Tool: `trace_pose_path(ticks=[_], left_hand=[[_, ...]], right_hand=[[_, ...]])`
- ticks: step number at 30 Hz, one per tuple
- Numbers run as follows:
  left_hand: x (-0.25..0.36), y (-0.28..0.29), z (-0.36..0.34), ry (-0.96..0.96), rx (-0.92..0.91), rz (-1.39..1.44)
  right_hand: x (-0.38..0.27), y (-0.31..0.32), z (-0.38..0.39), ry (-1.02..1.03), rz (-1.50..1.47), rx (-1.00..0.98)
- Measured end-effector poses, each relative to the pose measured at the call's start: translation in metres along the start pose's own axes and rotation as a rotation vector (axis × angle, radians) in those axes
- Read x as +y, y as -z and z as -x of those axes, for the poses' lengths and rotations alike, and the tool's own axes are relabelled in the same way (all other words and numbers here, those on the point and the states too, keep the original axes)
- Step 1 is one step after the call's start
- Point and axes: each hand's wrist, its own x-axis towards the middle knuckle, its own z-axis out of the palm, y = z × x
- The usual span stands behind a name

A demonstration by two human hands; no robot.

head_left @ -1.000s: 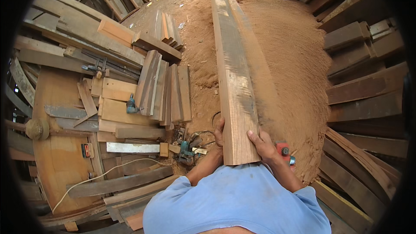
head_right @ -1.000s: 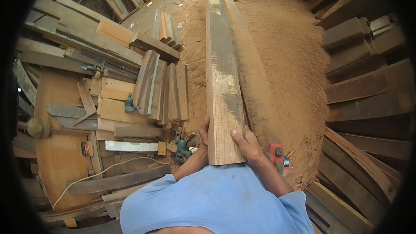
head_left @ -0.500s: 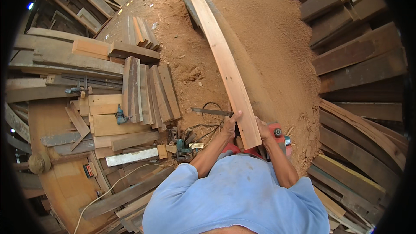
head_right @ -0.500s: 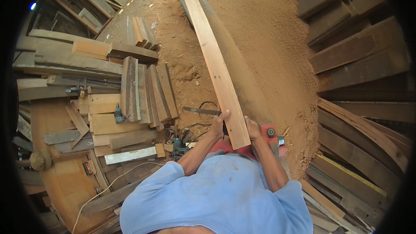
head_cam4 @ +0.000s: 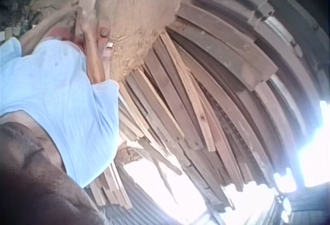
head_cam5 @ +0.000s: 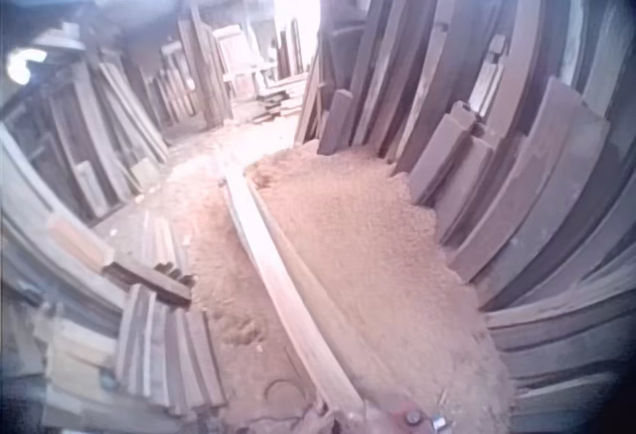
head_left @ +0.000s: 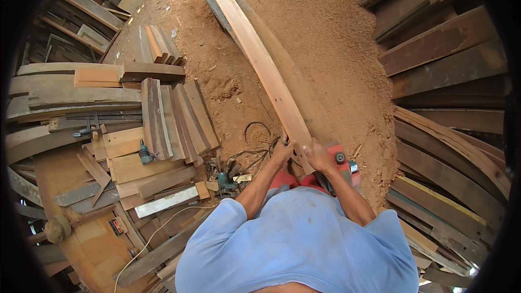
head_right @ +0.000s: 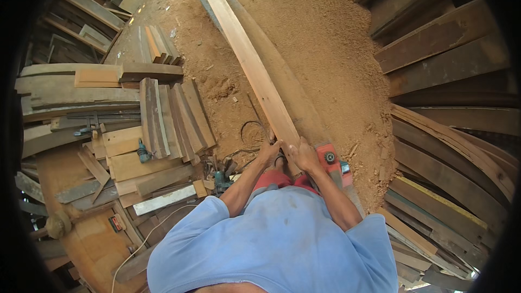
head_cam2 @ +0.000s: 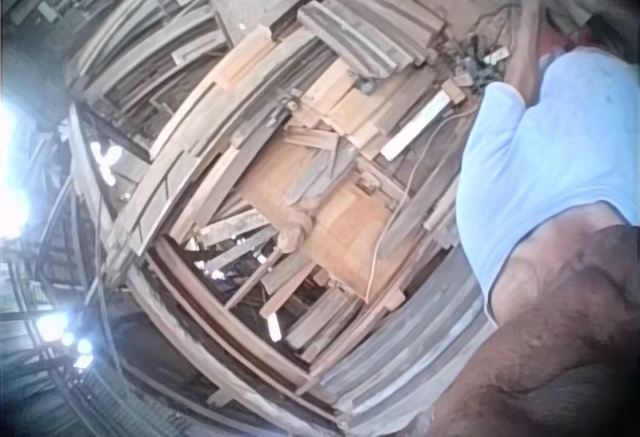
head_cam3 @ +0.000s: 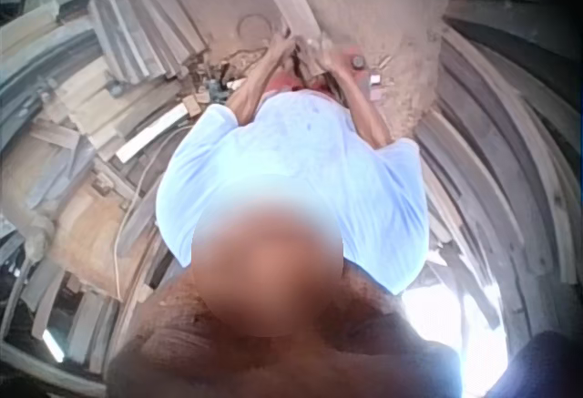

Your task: The person uses an electric hand planer to smooth a wooden plank. They repeatedly glide the tool across the surface, lift the wood to check the progress, and use a square to measure the edge.

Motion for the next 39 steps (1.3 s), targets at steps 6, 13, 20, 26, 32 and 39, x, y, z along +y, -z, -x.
trace_pose_path(ticks=[6, 13, 20, 26, 32, 39], left_hand=[[0.032, 0.05, 0.007, 0.111, -0.116, -0.03], [0.086, 0.172, 0.046, -0.036, 0.381, -0.438], [0.136, 0.187, 0.033, -0.43, 0.221, 0.162], [0.107, 0.118, -0.015, -0.557, 0.013, -0.658], [0.068, 0.066, -0.008, -0.583, 0.079, -0.513], [0.029, 0.053, 0.005, -0.52, 0.211, -0.348]], right_hand=[[-0.001, -0.003, 0.013, -0.092, 0.118, -0.005], [-0.014, -0.013, 0.034, -0.148, 0.237, 0.02], [-0.014, -0.019, 0.029, -0.161, 0.252, 0.074], [-0.008, -0.016, 0.025, -0.162, 0.223, 0.038], [0.006, -0.015, 0.026, -0.042, 0.152, 0.08], [-0.016, 0.045, 0.076, 0.024, 0.149, 0.176]])
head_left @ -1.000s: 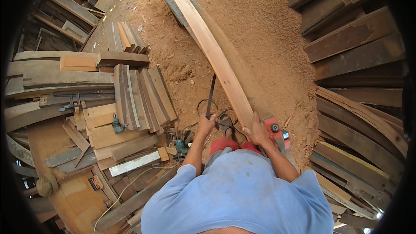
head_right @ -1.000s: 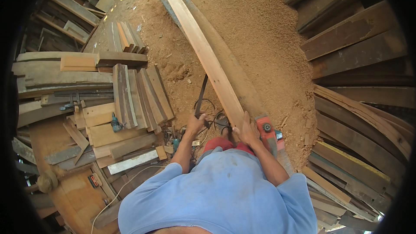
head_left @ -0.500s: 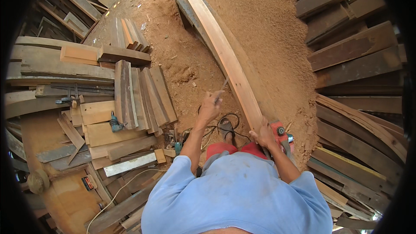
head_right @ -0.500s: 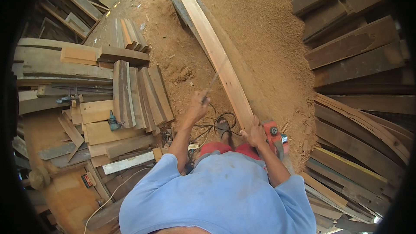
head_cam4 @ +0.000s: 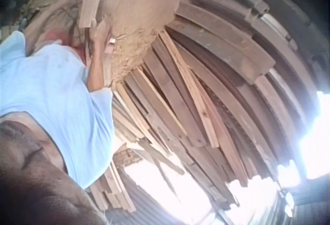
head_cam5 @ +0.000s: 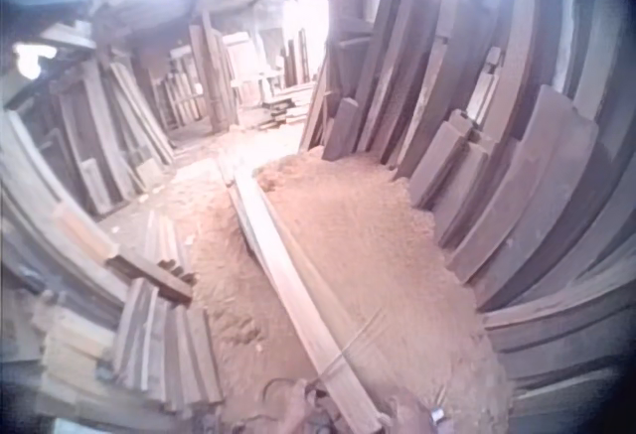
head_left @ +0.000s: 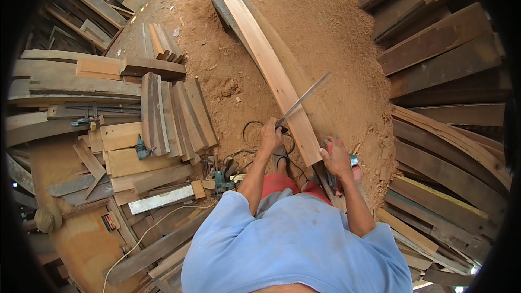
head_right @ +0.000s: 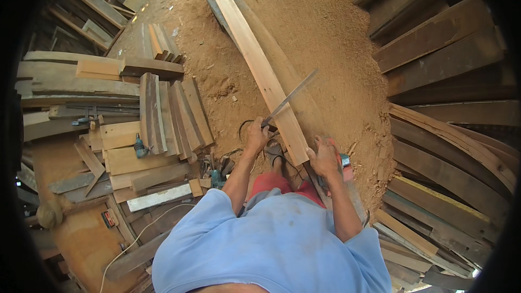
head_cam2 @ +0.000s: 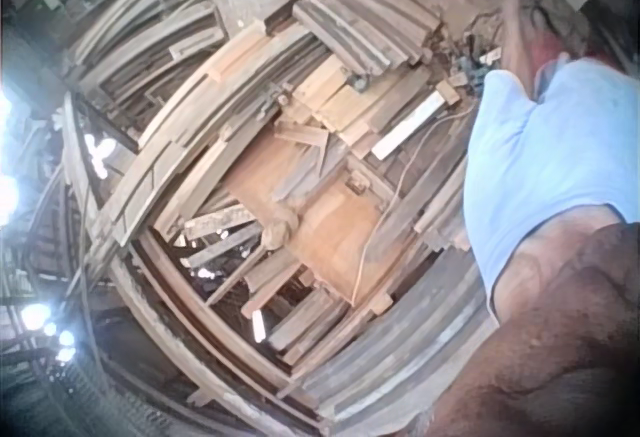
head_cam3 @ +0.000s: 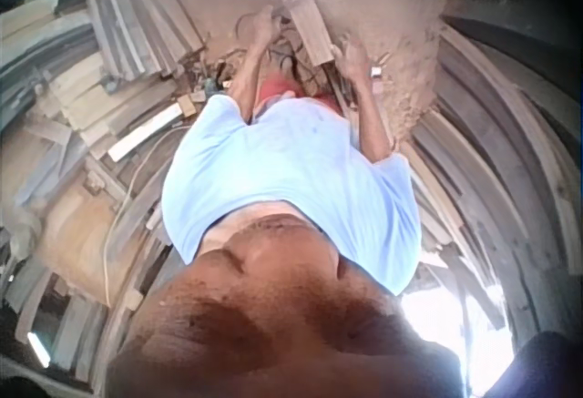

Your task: The person uses an electric hand planer to smooth a wooden plank. They repeatedly glide the tool across the surface, lift the wood to check the progress, and use a square to measure the edge.

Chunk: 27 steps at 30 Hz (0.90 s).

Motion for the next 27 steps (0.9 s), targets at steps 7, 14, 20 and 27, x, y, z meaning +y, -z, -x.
trace_pose_path(ticks=[7, 14, 20, 27], left_hand=[[0.096, 0.008, 0.014, -0.256, 0.054, -0.185], [0.173, -0.014, 0.08, -0.592, -0.404, -0.143], [0.171, -0.01, 0.07, -0.535, -0.61, 0.059], [0.053, -0.024, -0.081, 0.213, 0.116, -0.173]], right_hand=[[0.066, 0.002, 0.031, 0.067, -0.136, 0.181], [0.037, 0.0, -0.04, -0.283, -1.109, 0.08], [0.009, 0.046, -0.057, -0.307, -0.702, 0.065], [-0.05, 0.024, -0.057, -0.042, -0.165, -0.071]])
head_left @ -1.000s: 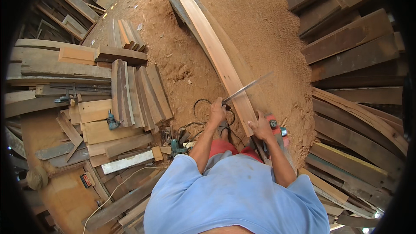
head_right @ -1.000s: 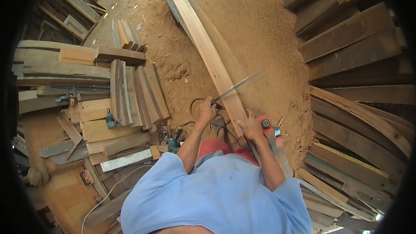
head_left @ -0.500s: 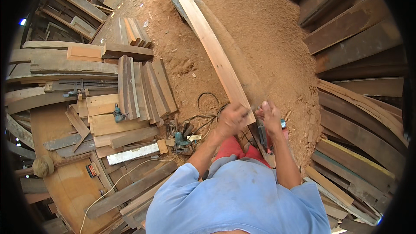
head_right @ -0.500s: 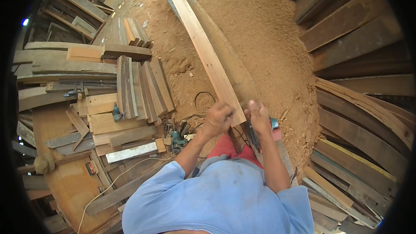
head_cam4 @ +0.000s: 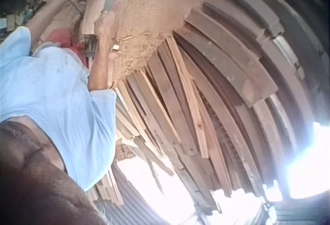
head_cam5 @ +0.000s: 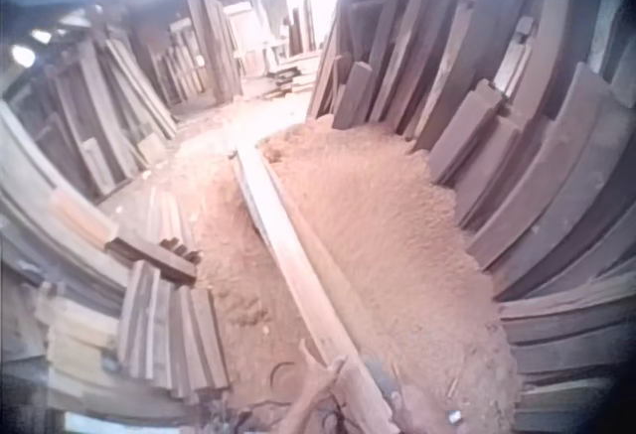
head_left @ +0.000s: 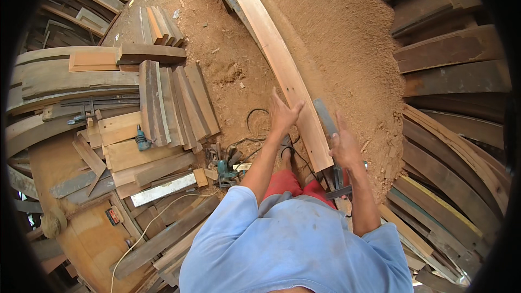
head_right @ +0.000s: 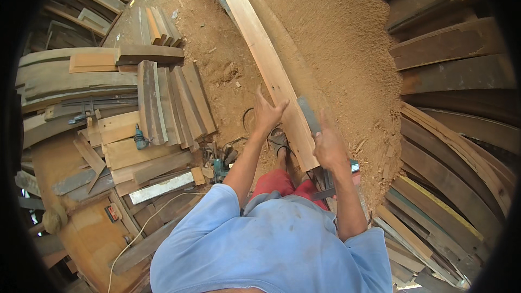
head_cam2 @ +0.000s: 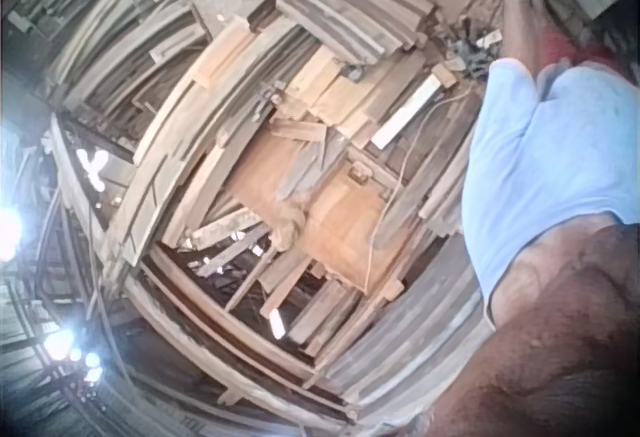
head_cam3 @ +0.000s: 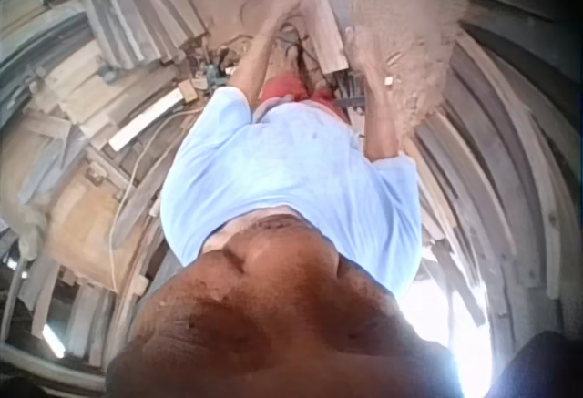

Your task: The person uses an electric hand planer to smooth a wooden plank. They repeatedly glide the tool across the surface, lift the wood to check the progress, and use a square to measure the edge.

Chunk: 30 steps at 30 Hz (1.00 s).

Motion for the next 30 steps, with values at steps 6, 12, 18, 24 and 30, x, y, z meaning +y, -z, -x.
trace_pose_path(ticks=[6, 12, 18, 24, 30], left_hand=[[0.018, 0.007, -0.042, 0.27, -0.196, 0.224], [-0.035, -0.021, -0.056, 0.218, -0.113, 0.22], [-0.025, -0.007, -0.053, 0.126, -0.135, 0.298], [-0.018, 0.002, -0.052, 0.119, -0.168, 0.273], [-0.03, -0.005, -0.054, 0.115, -0.145, 0.196]], right_hand=[[-0.034, -0.026, -0.029, 0.055, 0.287, -0.021], [-0.061, -0.036, -0.059, -0.051, 0.378, -0.027], [-0.064, -0.041, -0.067, -0.037, 0.472, -0.002], [-0.09, -0.035, -0.066, -0.122, 0.571, -0.05], [-0.1, -0.049, -0.065, -0.085, 0.599, 0.014]])
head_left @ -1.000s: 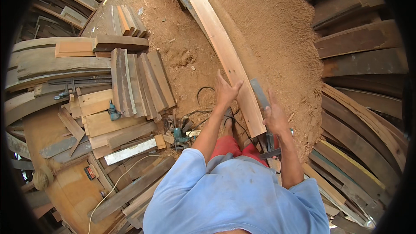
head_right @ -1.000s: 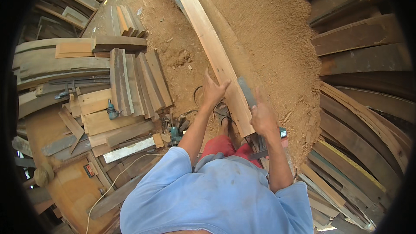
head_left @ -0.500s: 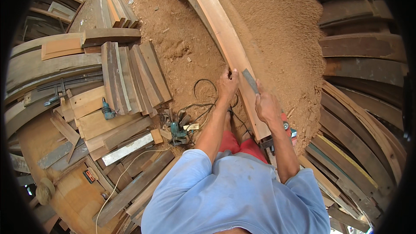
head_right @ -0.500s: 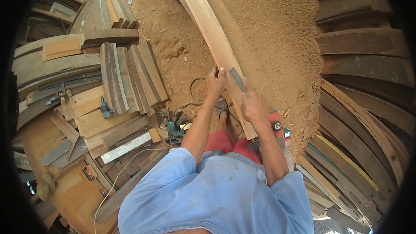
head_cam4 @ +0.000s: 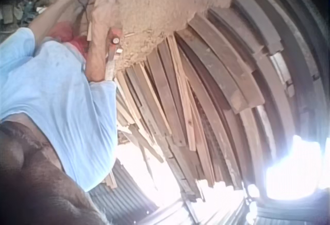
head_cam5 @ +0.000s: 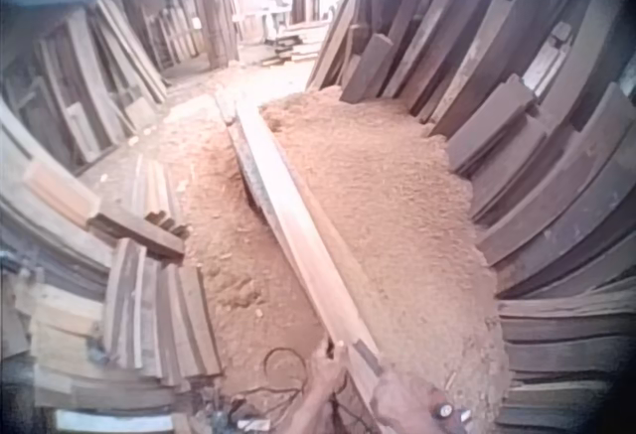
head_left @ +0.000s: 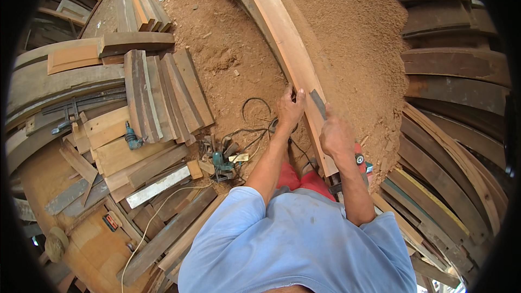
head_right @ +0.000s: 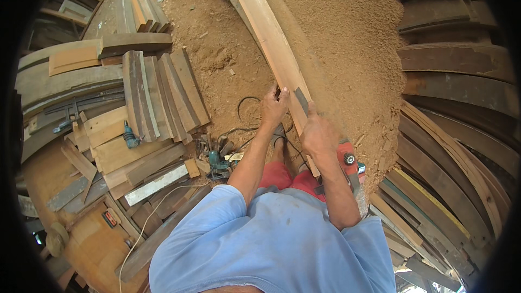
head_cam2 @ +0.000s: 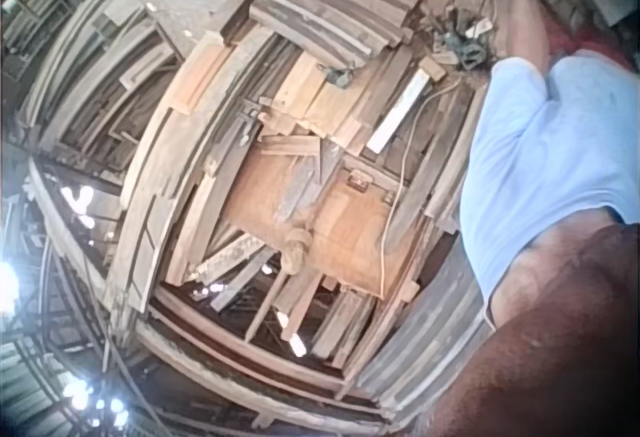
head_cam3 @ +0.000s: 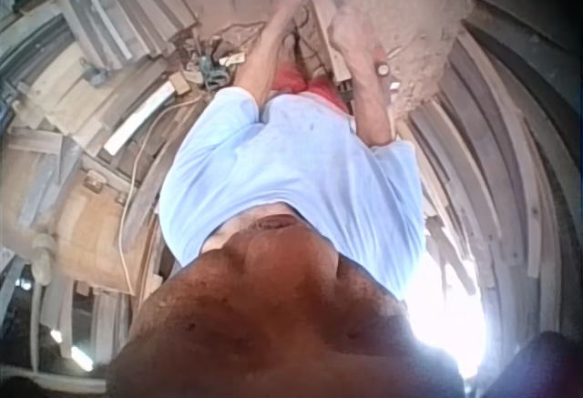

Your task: The person uses an electric hand planer to smooth a wooden plank. They repeatedly glide the tool across the surface, lift the wood to check the progress, and use a square to measure the edge.

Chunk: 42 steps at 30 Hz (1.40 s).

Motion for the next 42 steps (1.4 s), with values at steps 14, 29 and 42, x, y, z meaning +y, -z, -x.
trace_pose_path(ticks=[14, 29, 42], left_hand=[[0.002, 0.008, -0.004, 0.04, -0.114, 0.065], [-0.009, 0.003, -0.005, -0.031, -0.094, 0.147], [-0.002, 0.044, 0.018, -0.393, -0.086, -0.116]], right_hand=[[0.023, -0.011, -0.007, -0.038, -0.26, -0.008], [0.007, 0.013, -0.016, 0.013, 0.078, -0.014], [0.076, -0.036, -0.03, -0.292, -1.674, -0.124]])
